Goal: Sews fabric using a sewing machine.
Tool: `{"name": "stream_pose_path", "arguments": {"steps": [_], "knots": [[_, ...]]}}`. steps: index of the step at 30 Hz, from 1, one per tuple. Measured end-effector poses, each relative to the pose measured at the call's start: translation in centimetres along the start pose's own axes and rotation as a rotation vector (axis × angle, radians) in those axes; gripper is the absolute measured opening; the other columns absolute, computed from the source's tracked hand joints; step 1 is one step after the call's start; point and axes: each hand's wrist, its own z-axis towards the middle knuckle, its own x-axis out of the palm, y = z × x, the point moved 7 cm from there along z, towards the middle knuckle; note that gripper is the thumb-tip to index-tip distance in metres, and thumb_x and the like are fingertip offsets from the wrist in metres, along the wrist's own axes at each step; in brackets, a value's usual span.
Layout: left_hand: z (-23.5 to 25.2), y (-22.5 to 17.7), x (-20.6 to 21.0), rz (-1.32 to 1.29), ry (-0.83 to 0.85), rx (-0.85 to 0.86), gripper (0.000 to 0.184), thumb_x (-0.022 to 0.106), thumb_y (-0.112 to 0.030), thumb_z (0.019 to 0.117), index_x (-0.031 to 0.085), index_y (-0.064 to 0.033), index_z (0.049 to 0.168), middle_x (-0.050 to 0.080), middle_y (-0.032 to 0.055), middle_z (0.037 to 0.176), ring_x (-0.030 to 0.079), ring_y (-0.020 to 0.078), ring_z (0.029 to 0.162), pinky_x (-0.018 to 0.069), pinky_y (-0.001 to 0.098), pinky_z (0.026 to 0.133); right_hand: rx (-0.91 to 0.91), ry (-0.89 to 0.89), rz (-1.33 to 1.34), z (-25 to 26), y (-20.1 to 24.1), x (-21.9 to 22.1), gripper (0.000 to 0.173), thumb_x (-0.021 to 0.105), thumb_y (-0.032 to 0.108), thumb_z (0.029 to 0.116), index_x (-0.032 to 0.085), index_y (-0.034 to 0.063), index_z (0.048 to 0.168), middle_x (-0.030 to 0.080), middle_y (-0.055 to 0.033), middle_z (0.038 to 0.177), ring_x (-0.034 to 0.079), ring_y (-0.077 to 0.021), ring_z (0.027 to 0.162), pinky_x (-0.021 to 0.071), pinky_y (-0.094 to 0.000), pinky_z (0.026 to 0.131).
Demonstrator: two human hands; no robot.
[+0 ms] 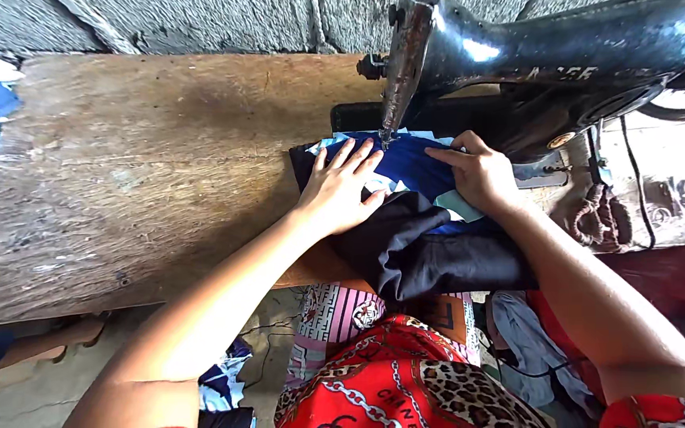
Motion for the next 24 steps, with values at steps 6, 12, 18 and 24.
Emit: {"name": "stream_pose_path", "arguments": {"steps": [6,12,18,24], "knots": [[0.9,1.3,-0.3,-0.025,0.009,0.078,0.068,0.040,-0.053,0.1015,0.042,-0.0145,0.157,0.035,0.0078,0.166,0.028,0.0338,0.155,0.0168,0.0698,0.118,0.060,-0.003,-0.045,0.0,0.4,0.2,0.047,0.046,-0.005,0.0986,0.074,0.0172,0.128,0.066,-0.0234,0.118,0.068,-0.0434,0.096,0.0554,-0.0571,0.074],[2.7,3.7,-1.0,-0.040,-0.027,0.297,0.062,0.042,-0.054,0.1017,0.053,-0.0162,0.150,0.044,0.0102,0.161,0.035,0.0339,0.152,0.0191,0.0666,0.120,-0.066,0.103,0.021,-1.6,3.9,0.0,0.032,0.050,0.018,0.1043,0.073,0.0062,0.123,0.061,-0.0195,0.134,0.056,-0.0400,0.125,0.0457,-0.0600,0.101],[1.4,1.5,-5.2,-0.118,-0.277,0.522,0.037,0.047,-0.025,0.1032,0.074,-0.0049,0.117,0.071,0.0125,0.124,0.064,0.0308,0.121,0.0408,0.0521,0.111,-0.169,0.217,0.052,-5.0,7.6,-0.4,0.074,0.052,0.069,0.0938,0.071,0.0038,0.123,0.062,-0.0185,0.136,0.056,-0.0372,0.132,0.0441,-0.0575,0.109],[-3.0,-7.5,-3.3,-0.104,0.050,0.214,0.040,0.044,-0.028,0.1078,0.070,-0.0043,0.126,0.075,0.0135,0.111,0.070,0.0302,0.113,0.0326,0.0584,0.119,-0.237,0.150,0.181,-6.9,11.1,0.1,0.019,0.062,0.016,0.0976,0.072,-0.0007,0.099,0.070,-0.0151,0.091,0.072,-0.0291,0.086,0.0601,-0.0424,0.074]]}}
